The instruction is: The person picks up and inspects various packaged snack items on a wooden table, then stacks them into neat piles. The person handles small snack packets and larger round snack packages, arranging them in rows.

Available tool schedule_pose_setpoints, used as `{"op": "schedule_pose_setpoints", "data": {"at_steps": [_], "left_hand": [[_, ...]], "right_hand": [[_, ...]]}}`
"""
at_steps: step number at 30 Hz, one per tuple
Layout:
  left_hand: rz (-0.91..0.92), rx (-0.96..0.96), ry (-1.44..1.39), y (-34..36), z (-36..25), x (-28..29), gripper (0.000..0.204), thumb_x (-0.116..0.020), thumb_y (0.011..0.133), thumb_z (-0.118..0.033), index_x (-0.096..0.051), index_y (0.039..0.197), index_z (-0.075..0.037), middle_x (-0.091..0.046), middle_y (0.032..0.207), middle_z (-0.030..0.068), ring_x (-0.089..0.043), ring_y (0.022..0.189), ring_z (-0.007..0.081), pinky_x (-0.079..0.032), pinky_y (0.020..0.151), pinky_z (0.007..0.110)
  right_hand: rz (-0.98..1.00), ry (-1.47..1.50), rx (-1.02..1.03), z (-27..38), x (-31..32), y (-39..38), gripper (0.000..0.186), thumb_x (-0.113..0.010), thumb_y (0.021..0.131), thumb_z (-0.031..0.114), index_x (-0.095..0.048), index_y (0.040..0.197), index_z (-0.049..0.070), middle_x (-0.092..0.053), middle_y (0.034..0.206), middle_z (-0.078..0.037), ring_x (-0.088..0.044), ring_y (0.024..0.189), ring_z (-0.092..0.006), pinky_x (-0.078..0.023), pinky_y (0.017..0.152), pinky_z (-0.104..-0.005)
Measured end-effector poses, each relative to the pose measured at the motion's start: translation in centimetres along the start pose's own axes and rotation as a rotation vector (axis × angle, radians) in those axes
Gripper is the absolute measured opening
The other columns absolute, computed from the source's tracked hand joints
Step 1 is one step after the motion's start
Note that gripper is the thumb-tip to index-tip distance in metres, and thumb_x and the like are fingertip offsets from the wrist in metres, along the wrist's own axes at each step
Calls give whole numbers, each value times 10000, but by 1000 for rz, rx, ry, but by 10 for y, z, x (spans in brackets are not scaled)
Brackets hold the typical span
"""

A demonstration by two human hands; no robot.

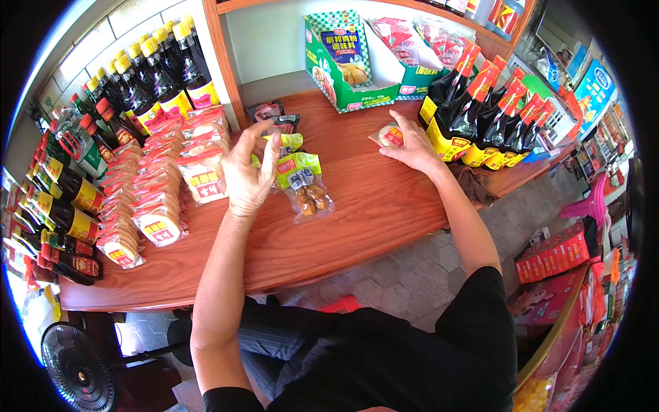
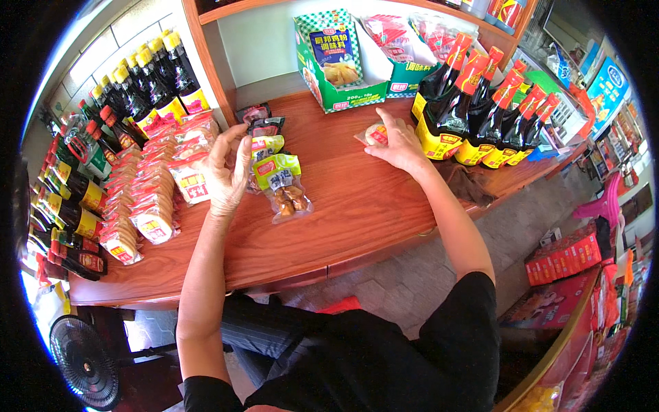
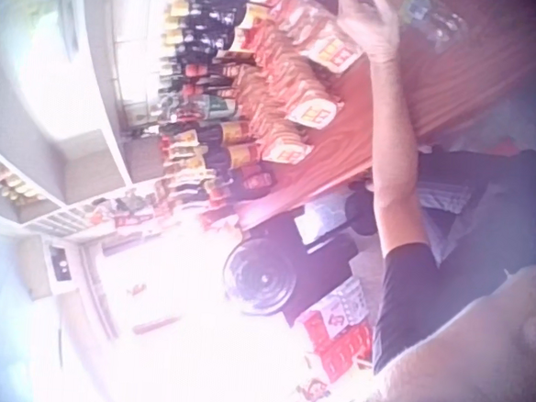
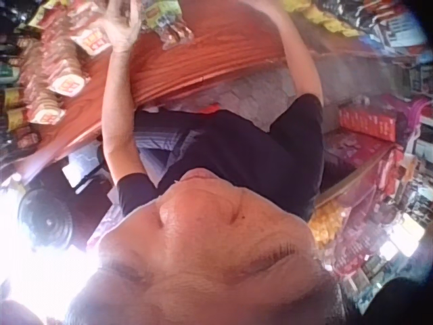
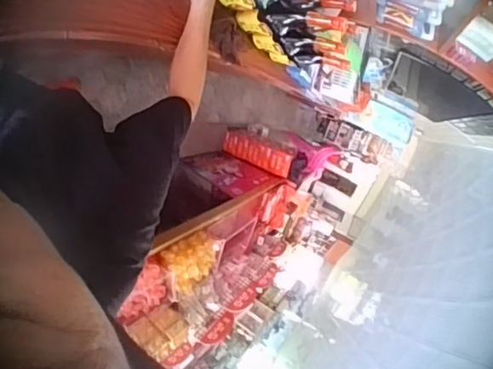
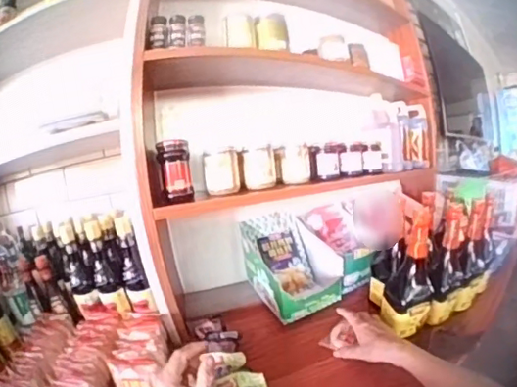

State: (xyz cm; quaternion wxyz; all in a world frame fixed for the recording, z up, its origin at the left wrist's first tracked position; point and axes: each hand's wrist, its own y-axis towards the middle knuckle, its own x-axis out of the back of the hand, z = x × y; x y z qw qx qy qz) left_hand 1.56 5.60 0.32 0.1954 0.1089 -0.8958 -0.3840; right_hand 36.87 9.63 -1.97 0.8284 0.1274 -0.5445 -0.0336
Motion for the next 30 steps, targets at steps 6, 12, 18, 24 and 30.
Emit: {"op": "schedule_pose_setpoints", "data": {"at_steps": [6,12,18,24,30], "left_hand": [[68,2,-148,-2,-17,-3,247,-719,915,-171,-681,1122,-42,-702,745,27,-611,630,59,-454,568,235],[246,210,-704,-7,-22,-11,473,-722,905,-136,-547,1327,-15,-628,1087,68,-645,924,139,-528,778,274],[270,187,-787,-10,-25,1,377,-749,890,-114,-619,1225,1,-697,1079,44,-614,961,81,-521,836,274],[151,267,-601,-47,-38,46,297,-739,905,-99,-625,1155,13,-684,1009,36,-600,924,69,-518,824,261],[10,320,-335,-75,-15,97,400,-759,880,-66,-589,1232,17,-697,1052,53,-645,924,90,-534,791,249]], "right_hand": [[-319,-48,180,63,12,-33,1001,-859,641,272,-360,1508,224,-522,1321,-120,-473,1212,-349,-365,975,-534],[-505,-44,649,157,34,-60,800,-839,643,173,-520,1377,201,-490,1392,-68,-497,1179,-299,-375,940,-477],[-477,-18,885,182,16,-48,796,-875,605,195,-560,1334,230,-452,1433,-102,-482,1236,-326,-394,959,-486],[-62,647,710,195,5,-48,815,-823,774,165,-406,1465,47,-542,1362,-202,-558,1244,-340,-453,1041,-410],[233,681,751,244,-8,-35,324,-694,892,137,-611,1165,-18,-678,1008,-195,-680,891,-330,-529,765,-415]]}}
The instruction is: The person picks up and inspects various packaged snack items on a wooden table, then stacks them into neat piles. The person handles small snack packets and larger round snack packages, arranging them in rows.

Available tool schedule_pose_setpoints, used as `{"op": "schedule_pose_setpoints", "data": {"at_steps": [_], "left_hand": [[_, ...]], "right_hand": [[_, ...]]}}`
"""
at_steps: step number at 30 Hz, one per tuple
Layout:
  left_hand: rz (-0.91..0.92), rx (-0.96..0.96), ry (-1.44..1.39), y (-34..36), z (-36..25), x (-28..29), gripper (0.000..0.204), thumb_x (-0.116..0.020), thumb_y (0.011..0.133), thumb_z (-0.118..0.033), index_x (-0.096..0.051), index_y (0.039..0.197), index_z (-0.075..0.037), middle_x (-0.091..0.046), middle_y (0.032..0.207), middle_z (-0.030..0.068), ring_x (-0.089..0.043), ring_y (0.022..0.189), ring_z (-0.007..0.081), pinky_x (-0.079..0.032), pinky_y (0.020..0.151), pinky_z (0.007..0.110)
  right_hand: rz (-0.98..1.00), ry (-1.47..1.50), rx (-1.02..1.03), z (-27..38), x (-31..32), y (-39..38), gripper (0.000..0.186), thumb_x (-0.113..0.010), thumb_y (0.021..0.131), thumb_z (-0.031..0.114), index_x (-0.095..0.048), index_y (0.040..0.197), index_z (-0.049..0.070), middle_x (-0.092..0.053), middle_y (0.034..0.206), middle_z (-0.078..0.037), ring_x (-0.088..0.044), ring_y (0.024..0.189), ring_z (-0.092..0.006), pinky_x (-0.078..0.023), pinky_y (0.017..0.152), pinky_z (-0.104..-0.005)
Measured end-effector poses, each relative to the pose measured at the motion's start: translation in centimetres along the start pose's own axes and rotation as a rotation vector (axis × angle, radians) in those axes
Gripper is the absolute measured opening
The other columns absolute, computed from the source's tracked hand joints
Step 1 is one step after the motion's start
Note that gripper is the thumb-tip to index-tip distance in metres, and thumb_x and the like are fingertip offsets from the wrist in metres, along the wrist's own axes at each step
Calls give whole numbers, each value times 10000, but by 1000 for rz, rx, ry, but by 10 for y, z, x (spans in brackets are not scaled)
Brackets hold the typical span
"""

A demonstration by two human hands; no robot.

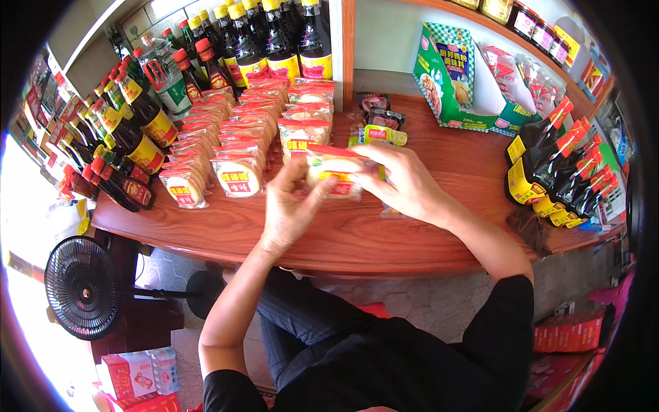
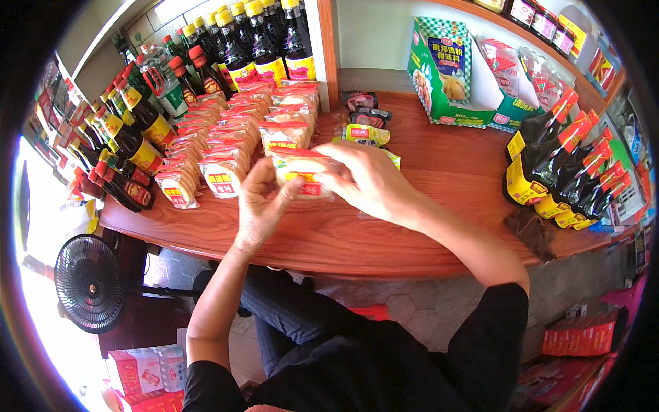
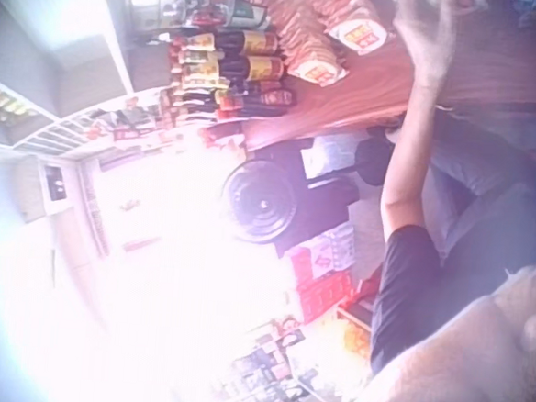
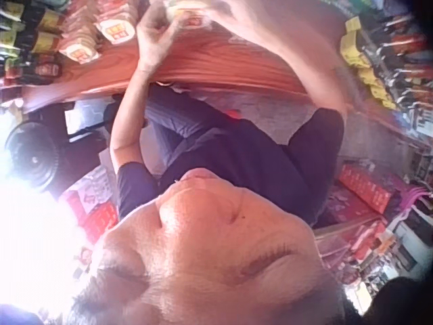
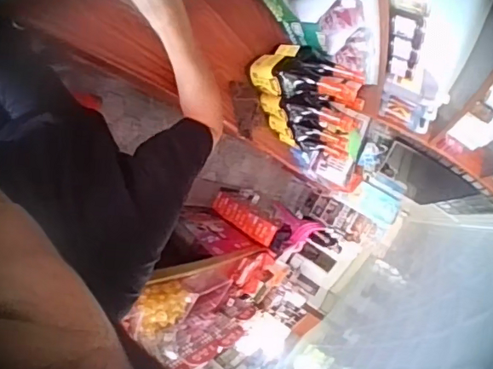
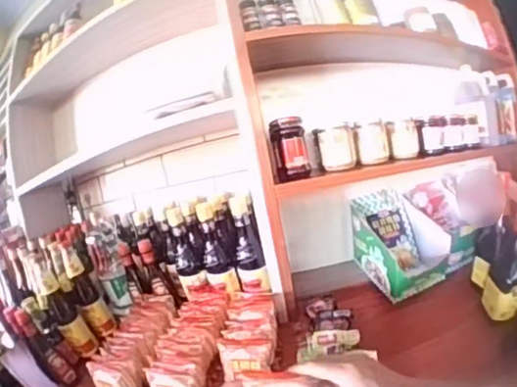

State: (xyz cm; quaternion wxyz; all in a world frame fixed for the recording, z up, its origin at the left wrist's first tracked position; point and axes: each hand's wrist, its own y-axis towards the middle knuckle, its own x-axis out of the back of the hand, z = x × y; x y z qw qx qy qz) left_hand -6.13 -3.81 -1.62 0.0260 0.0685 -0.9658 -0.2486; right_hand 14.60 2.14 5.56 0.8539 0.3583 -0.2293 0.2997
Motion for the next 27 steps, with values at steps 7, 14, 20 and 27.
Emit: {"op": "schedule_pose_setpoints", "data": {"at_steps": [7,14,20,27], "left_hand": [[-355,-204,718,-16,-11,15,616,-739,808,1,-464,1359,33,-636,1032,146,-632,1004,253,-507,873,369],[-13,-200,915,-31,-19,7,407,-721,795,-22,-635,1193,-14,-625,1153,165,-591,1080,346,-494,932,416],[68,-161,964,-29,-4,1,497,-742,804,-90,-592,1267,8,-564,1269,219,-555,1140,394,-463,989,447],[71,-151,948,-29,-7,-4,447,-730,819,-106,-605,1233,6,-591,1217,200,-574,1106,374,-460,968,467]], "right_hand": [[37,3,8,-44,-44,50,308,-692,908,141,-637,1150,-41,-712,971,-184,-693,879,-232,-538,761,-361],[-45,-47,139,-58,-60,57,390,-697,876,111,-615,1246,17,-711,1068,-183,-708,872,-271,-544,756,-365],[-185,37,147,-63,-58,50,420,-696,869,38,-604,1278,57,-655,1089,-123,-611,686,-138,-513,618,-285],[-363,-6,-52,-81,21,25,125,-657,918,62,-698,1029,24,-659,891,-62,-612,669,-104,-519,576,-247]]}}
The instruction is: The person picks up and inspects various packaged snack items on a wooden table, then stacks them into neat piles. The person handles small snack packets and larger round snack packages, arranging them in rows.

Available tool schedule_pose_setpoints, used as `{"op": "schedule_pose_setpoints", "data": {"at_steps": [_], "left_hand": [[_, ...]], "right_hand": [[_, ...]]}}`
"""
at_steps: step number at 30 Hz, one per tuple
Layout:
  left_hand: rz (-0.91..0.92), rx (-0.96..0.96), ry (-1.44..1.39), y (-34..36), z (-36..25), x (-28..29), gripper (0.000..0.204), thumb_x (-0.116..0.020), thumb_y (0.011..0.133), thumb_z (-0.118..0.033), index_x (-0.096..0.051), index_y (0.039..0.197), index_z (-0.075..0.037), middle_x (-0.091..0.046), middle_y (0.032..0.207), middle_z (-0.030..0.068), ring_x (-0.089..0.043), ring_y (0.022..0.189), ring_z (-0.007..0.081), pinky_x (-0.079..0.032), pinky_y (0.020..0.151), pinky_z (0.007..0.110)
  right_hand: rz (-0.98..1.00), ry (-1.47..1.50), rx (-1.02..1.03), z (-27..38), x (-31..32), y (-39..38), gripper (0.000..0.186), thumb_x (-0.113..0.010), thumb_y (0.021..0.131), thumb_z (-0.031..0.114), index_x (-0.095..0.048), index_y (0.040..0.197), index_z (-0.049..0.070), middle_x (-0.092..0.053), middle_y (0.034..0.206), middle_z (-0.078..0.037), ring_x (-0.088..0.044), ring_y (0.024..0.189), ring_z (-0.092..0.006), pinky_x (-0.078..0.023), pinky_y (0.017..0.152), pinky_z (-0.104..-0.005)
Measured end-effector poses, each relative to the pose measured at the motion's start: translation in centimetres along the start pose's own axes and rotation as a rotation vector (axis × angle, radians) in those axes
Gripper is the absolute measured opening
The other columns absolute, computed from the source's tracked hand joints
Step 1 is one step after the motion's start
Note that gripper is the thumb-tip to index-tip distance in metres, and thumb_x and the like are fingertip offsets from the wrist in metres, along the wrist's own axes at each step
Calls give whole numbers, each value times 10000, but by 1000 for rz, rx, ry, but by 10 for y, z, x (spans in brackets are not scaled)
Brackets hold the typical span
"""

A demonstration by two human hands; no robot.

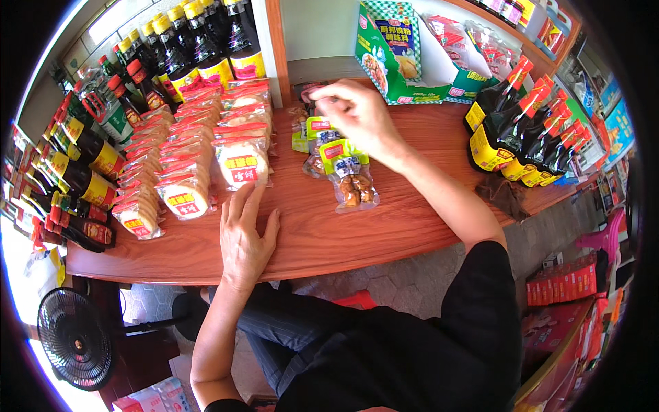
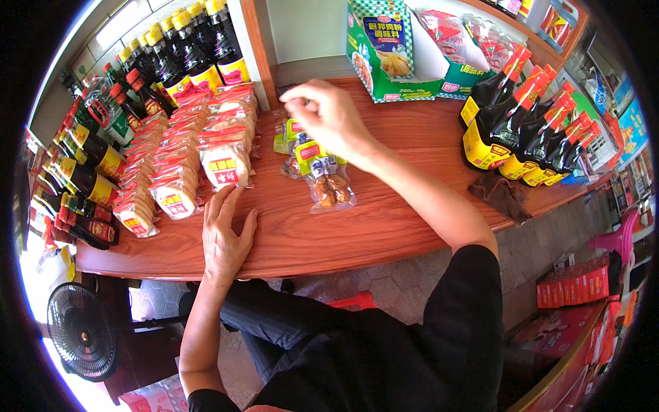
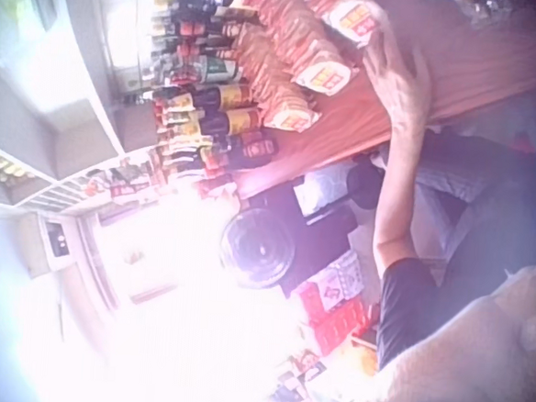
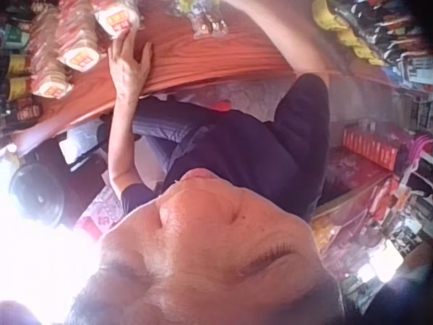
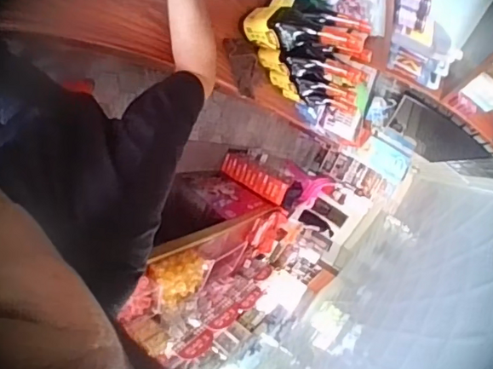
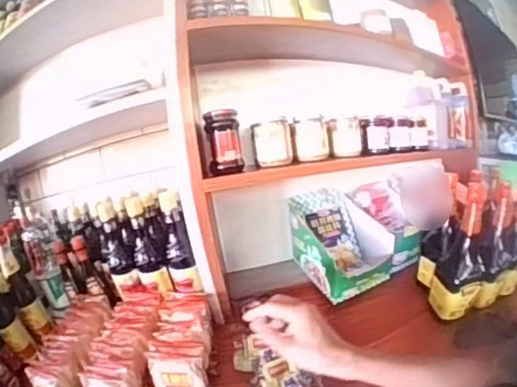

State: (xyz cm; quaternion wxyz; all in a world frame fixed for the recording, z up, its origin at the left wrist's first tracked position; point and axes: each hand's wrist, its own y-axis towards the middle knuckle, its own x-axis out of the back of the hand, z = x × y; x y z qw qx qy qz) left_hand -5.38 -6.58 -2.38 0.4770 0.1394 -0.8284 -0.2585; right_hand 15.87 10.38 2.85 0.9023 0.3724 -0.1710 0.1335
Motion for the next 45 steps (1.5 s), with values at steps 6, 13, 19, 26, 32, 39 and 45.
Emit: {"op": "schedule_pose_setpoints", "data": {"at_steps": [6,13,19,26,32,39,45], "left_hand": [[63,-65,-195,29,-37,-13,338,-761,801,-118,-666,1106,-8,-675,978,166,-652,905,347,-534,797,420],[337,-65,-89,113,-39,-52,378,-798,805,-297,-690,955,33,-682,905,172,-675,807,290,-523,691,409],[234,-82,-477,120,-26,-64,240,-785,841,-160,-664,974,0,-669,948,95,-652,787,182,-530,678,328],[579,271,-1289,116,-47,-54,338,-730,920,-176,-636,1190,4,-722,1041,80,-684,911,141,-563,770,282],[592,180,-1266,109,-46,-66,319,-707,940,-256,-653,1169,-41,-728,1002,63,-664,800,109,-535,658,246],[794,366,-1939,107,-51,-61,341,-516,1031,-382,-577,1139,-65,-594,860,55,-603,786,171,-534,721,359],[1113,364,-2154,96,-50,-63,491,-408,1028,-549,-550,1138,-92,-506,708,42,-492,573,162,-530,694,436]], "right_hand": [[215,-34,-448,-41,71,-19,278,-639,974,282,-713,970,14,-680,765,-49,-592,602,-86,-468,529,-243],[592,-102,-501,-39,70,-37,439,-650,951,420,-726,920,-11,-631,699,-43,-543,636,-106,-449,571,-302],[386,-2,-140,-32,60,-37,277,-675,954,245,-649,852,-11,-570,667,-13,-466,628,-62,-383,539,-287],[-103,140,-192,19,52,-37,208,-652,971,152,-637,900,-43,-647,780,-43,-581,580,-53,-449,494,-221],[-290,129,-66,-3,53,-38,248,-625,997,198,-663,873,-14,-600,743,12,-452,574,-5,-356,476,-223],[61,885,-240,-12,54,-31,575,-569,981,484,-454,1359,66,-604,1187,-52,-579,996,-104,-450,734,-245],[466,819,-231,-1,46,-45,660,-771,824,502,-597,1253,31,-575,1288,-109,-518,1247,-246,-416,1057,-420]]}}
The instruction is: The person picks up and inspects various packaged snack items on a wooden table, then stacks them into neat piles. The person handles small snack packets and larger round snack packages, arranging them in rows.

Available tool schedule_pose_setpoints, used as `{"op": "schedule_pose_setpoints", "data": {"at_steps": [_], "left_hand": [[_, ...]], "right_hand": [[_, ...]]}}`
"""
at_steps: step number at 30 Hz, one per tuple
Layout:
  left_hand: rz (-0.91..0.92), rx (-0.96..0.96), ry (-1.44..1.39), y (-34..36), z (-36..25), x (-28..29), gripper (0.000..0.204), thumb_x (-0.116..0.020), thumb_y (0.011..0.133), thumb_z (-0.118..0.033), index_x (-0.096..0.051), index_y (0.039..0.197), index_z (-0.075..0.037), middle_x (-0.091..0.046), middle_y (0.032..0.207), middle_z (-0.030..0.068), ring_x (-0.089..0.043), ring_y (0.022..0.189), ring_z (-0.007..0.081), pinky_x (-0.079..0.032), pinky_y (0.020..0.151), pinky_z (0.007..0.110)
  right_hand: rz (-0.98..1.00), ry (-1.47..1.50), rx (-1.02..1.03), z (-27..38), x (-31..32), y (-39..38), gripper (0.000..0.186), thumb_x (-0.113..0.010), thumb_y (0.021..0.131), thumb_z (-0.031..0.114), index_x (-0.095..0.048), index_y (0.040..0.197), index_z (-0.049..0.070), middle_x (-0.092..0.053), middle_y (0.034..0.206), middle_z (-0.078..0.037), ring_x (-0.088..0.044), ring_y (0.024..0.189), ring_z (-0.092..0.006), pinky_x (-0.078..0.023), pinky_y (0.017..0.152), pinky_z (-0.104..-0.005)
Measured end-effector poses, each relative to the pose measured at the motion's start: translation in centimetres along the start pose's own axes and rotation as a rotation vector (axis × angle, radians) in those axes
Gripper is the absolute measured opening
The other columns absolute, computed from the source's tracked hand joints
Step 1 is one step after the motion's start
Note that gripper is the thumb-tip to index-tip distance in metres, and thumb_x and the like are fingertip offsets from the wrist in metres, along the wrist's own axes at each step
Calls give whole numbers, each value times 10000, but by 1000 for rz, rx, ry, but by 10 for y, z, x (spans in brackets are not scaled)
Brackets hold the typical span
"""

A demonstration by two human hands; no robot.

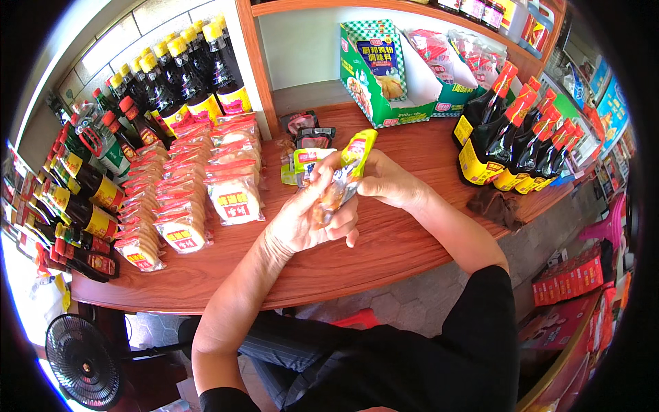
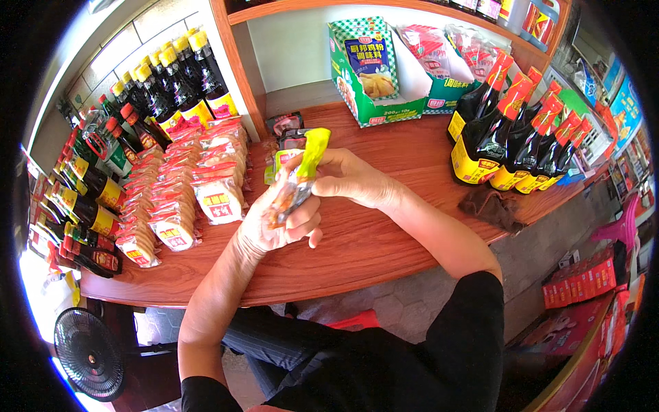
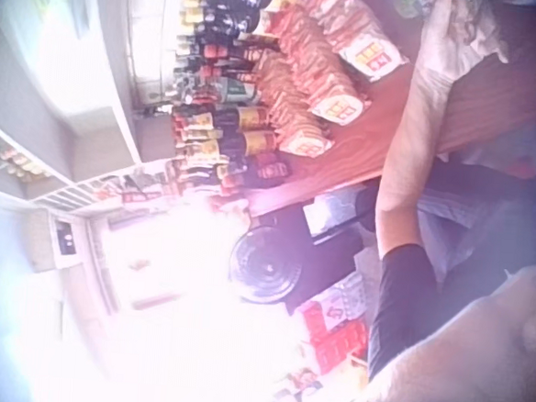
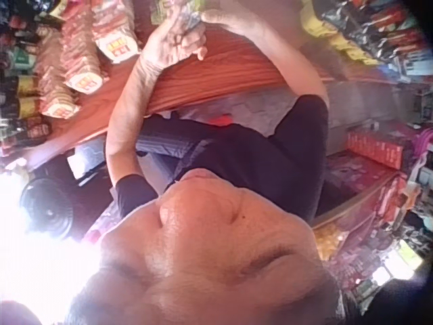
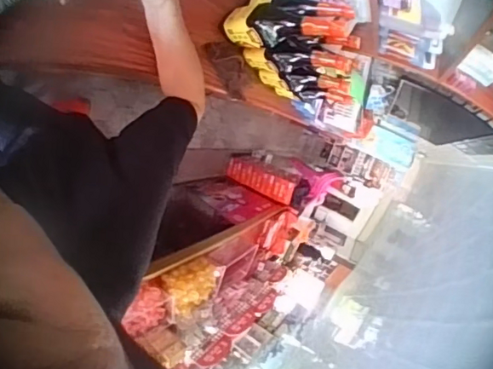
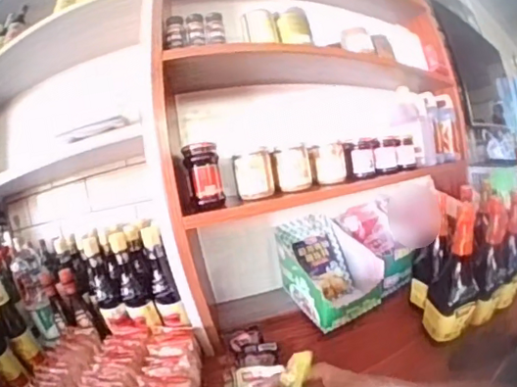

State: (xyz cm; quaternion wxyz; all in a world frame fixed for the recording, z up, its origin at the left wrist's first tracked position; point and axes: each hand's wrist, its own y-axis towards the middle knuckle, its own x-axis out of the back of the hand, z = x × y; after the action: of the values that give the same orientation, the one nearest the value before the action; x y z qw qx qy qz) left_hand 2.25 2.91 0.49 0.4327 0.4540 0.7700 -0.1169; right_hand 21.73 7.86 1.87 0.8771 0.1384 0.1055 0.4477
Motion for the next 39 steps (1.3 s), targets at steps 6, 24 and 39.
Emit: {"op": "schedule_pose_setpoints", "data": {"at_steps": [6,24,39], "left_hand": [[-78,-19,203,1,-1,5,597,-470,967,-613,-575,1176,-63,-610,884,84,-608,827,213,-539,779,439],[-580,-467,734,17,4,11,305,-723,903,-43,-592,1178,-23,-695,1103,59,-652,997,111,-552,822,257],[-815,-656,1863,10,-7,17,279,-739,864,-113,-652,1109,-11,-694,1036,127,-671,944,237,-519,790,351]], "right_hand": [[-219,59,82,15,-18,-1,386,-687,927,109,-572,1282,11,-666,1150,-66,-630,1015,-145,-508,926,-338],[-457,-269,95,6,1,6,320,-650,976,168,-621,1234,-19,-695,1126,-59,-643,988,-102,-533,849,-270],[-639,-1017,-492,27,158,-51,254,-608,982,176,-685,1100,-36,-728,974,-62,-637,870,-119,-503,780,-308]]}}
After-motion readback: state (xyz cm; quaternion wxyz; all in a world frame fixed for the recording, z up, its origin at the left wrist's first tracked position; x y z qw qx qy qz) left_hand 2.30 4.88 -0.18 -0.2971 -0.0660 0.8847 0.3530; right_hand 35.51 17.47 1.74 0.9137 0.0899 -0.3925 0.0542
